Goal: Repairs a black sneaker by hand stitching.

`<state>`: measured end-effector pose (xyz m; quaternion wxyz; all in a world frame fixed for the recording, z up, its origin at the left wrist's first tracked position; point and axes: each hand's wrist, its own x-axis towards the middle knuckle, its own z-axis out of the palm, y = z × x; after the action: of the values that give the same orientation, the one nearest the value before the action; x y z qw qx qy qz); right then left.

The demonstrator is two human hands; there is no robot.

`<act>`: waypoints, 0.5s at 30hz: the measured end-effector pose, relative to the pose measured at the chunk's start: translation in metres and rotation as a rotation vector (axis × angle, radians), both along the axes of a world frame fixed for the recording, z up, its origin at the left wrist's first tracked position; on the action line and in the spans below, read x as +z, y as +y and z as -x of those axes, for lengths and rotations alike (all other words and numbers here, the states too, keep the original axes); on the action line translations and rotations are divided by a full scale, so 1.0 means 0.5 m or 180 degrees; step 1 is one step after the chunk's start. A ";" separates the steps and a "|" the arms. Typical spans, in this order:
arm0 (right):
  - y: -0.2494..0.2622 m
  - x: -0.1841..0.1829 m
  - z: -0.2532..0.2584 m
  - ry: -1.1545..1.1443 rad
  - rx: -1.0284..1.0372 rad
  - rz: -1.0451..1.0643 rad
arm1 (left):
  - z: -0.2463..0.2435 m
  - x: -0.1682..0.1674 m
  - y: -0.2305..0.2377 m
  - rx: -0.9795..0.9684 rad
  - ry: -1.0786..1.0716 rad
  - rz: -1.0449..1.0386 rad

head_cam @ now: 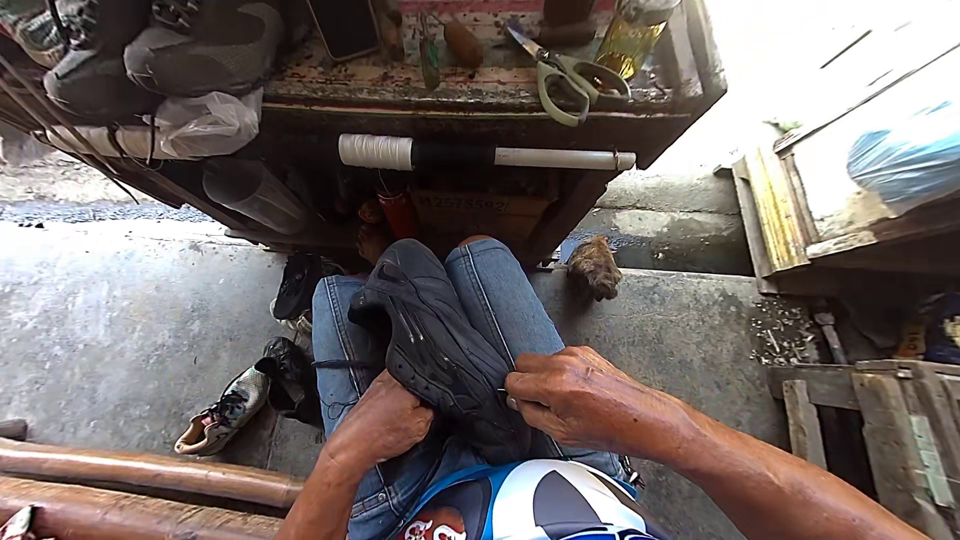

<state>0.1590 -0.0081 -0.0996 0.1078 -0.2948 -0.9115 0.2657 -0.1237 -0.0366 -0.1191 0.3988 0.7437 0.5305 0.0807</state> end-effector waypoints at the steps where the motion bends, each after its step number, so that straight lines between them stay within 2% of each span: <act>1: 0.000 0.000 0.001 -0.0005 0.0005 -0.0004 | 0.002 -0.001 -0.001 0.0066 -0.0049 0.0034; 4: -0.002 0.000 0.004 -0.0018 -0.0017 0.0019 | 0.006 -0.006 -0.014 0.0533 -0.0205 -0.0130; 6: -0.003 0.002 0.004 -0.0016 -0.0053 0.0041 | 0.014 -0.002 -0.026 0.0559 -0.0156 -0.0716; 8: -0.002 0.003 -0.001 -0.0011 -0.0072 0.0078 | 0.041 0.002 -0.027 0.0553 -0.0435 -0.1124; 10: -0.002 0.003 0.000 -0.0004 -0.0069 0.0138 | 0.083 0.023 -0.026 0.0544 -0.1203 -0.0759; 12: -0.003 0.003 0.003 0.0020 -0.0081 0.0150 | 0.112 0.034 -0.026 0.0444 -0.2426 0.0053; 15: -0.003 0.006 0.007 0.0022 -0.0075 0.0226 | 0.104 0.008 -0.033 0.0670 -0.4032 0.1071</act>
<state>0.1554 -0.0096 -0.0967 0.1035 -0.3082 -0.8976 0.2976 -0.1757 -0.0531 -0.1150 0.7343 0.4243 0.2686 0.4568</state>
